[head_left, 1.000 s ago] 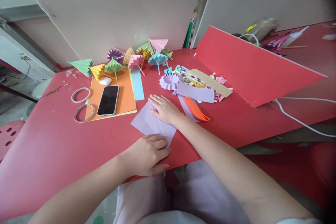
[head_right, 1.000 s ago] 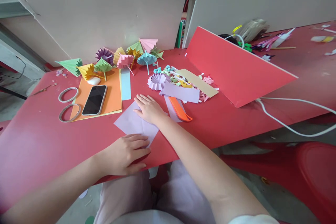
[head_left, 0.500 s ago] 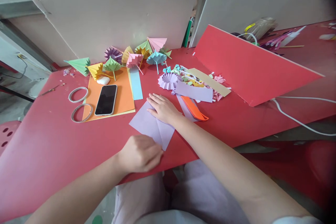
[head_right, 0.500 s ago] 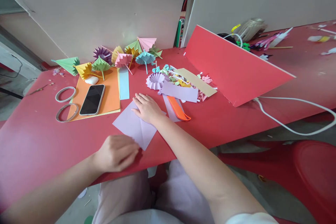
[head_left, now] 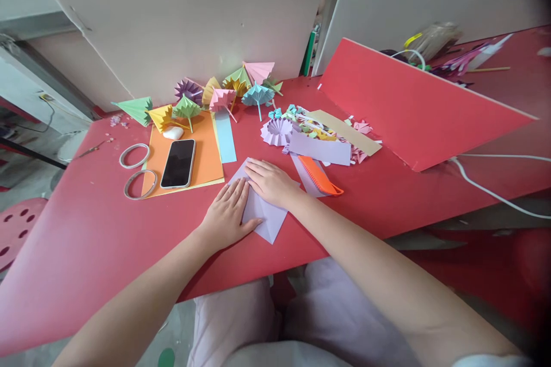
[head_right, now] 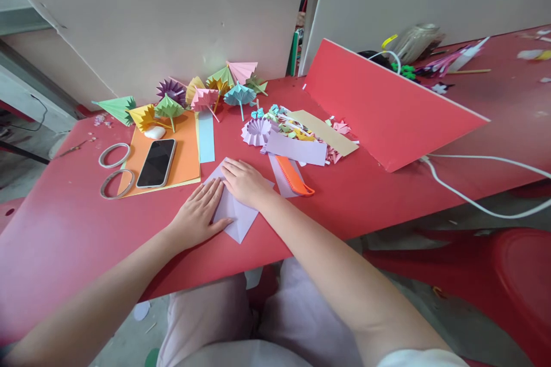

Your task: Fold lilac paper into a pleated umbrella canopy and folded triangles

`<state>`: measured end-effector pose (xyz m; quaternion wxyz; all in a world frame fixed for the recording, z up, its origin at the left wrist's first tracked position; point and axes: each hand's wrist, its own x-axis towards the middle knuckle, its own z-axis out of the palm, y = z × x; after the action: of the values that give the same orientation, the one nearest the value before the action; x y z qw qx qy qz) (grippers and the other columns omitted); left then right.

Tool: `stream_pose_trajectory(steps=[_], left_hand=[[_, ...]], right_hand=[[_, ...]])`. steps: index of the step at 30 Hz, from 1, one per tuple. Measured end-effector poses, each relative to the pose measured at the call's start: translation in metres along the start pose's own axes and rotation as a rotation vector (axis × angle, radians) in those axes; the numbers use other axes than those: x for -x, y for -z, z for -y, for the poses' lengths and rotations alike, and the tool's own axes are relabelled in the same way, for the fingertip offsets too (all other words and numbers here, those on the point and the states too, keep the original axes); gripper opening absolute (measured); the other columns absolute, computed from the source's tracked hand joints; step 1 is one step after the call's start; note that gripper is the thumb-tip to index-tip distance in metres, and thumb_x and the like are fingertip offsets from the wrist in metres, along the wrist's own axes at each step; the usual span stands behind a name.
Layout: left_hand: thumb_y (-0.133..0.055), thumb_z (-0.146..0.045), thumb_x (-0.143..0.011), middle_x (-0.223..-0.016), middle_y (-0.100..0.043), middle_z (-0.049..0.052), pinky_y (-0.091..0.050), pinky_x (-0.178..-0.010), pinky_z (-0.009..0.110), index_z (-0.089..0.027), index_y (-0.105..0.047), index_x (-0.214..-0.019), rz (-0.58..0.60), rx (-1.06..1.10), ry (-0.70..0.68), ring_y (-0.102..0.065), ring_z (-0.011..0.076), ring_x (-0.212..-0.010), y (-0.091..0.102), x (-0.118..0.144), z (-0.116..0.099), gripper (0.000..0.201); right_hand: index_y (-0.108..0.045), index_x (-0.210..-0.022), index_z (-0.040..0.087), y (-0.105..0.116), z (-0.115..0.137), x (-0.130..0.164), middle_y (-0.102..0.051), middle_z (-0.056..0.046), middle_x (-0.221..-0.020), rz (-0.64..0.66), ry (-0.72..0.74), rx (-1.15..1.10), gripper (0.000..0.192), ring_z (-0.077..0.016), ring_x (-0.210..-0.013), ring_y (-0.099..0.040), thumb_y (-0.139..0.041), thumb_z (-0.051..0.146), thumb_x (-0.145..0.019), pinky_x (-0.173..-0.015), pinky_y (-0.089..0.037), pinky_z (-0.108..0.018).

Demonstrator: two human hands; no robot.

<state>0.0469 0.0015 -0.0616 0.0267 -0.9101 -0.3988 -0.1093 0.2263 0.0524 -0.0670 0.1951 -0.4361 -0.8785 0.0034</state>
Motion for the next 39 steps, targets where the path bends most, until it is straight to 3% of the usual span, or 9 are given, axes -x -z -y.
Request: stream_pose_trajectory(steps=[7, 12, 17, 27, 35, 39], left_hand=[[-0.028, -0.065, -0.086, -0.140, -0.038, 0.019, -0.028, -0.109, 0.042, -0.002, -0.035, -0.136, -0.035, -0.006, -0.015, -0.031, 0.0286, -0.133, -0.001, 0.000, 0.001, 0.081], [-0.029, -0.073, -0.079, -0.141, -0.038, 0.018, -0.028, -0.108, 0.042, -0.003, -0.034, -0.137, 0.016, 0.028, 0.022, -0.033, 0.0289, -0.132, 0.003, -0.003, 0.004, 0.090], [-0.028, -0.082, -0.070, -0.141, -0.037, 0.018, -0.026, -0.109, 0.044, -0.004, -0.034, -0.137, 0.061, 0.026, 0.002, -0.034, 0.0306, -0.131, 0.007, -0.004, 0.007, 0.103], [-0.027, -0.068, -0.084, -0.144, -0.033, 0.016, -0.023, -0.110, 0.044, -0.007, -0.028, -0.140, 0.061, -0.024, 0.027, -0.027, 0.0280, -0.135, 0.009, 0.013, 0.015, 0.083], [-0.030, -0.064, -0.086, -0.145, -0.031, 0.016, -0.021, -0.110, 0.046, -0.010, -0.026, -0.142, 0.095, -0.035, 0.036, -0.026, 0.0280, -0.135, 0.016, 0.029, 0.011, 0.077], [-0.036, -0.069, -0.081, -0.147, -0.027, 0.016, -0.021, -0.108, 0.051, -0.021, -0.032, -0.140, 0.137, -0.038, 0.015, -0.023, 0.0328, -0.135, 0.023, 0.038, 0.002, 0.076]], right_hand=[[-0.035, -0.138, 0.012, 0.012, 0.007, 0.028, -0.032, -0.014, -0.145, 0.177, -0.009, 0.036, 0.061, -0.0259, -0.135, -0.028, -0.039, 0.048, -0.089, -0.110, -0.024, -0.048], [-0.029, -0.141, 0.012, 0.017, 0.008, 0.039, -0.025, -0.015, -0.148, 0.254, -0.001, 0.044, 0.080, -0.0283, -0.137, -0.021, -0.047, 0.060, -0.079, -0.111, -0.017, -0.053], [-0.027, -0.142, 0.015, 0.021, 0.009, 0.045, -0.024, -0.013, -0.149, 0.265, -0.003, 0.025, 0.080, -0.0271, -0.137, -0.020, -0.045, 0.062, -0.080, -0.110, -0.017, -0.053], [-0.028, -0.142, 0.020, 0.029, 0.009, 0.059, -0.021, -0.013, -0.150, 0.320, -0.061, 0.025, 0.084, -0.0290, -0.138, -0.017, -0.047, 0.068, -0.075, -0.110, -0.015, -0.055], [-0.030, -0.140, 0.008, 0.028, 0.013, 0.082, -0.030, -0.016, -0.146, 0.224, -0.036, 0.008, 0.071, -0.0255, -0.136, -0.024, -0.040, 0.054, -0.086, -0.111, -0.025, -0.046], [-0.031, -0.139, 0.008, 0.033, 0.017, 0.098, -0.032, -0.016, -0.145, 0.199, -0.014, -0.014, 0.067, -0.0256, -0.136, -0.026, -0.039, 0.051, -0.088, -0.109, -0.028, -0.044]])
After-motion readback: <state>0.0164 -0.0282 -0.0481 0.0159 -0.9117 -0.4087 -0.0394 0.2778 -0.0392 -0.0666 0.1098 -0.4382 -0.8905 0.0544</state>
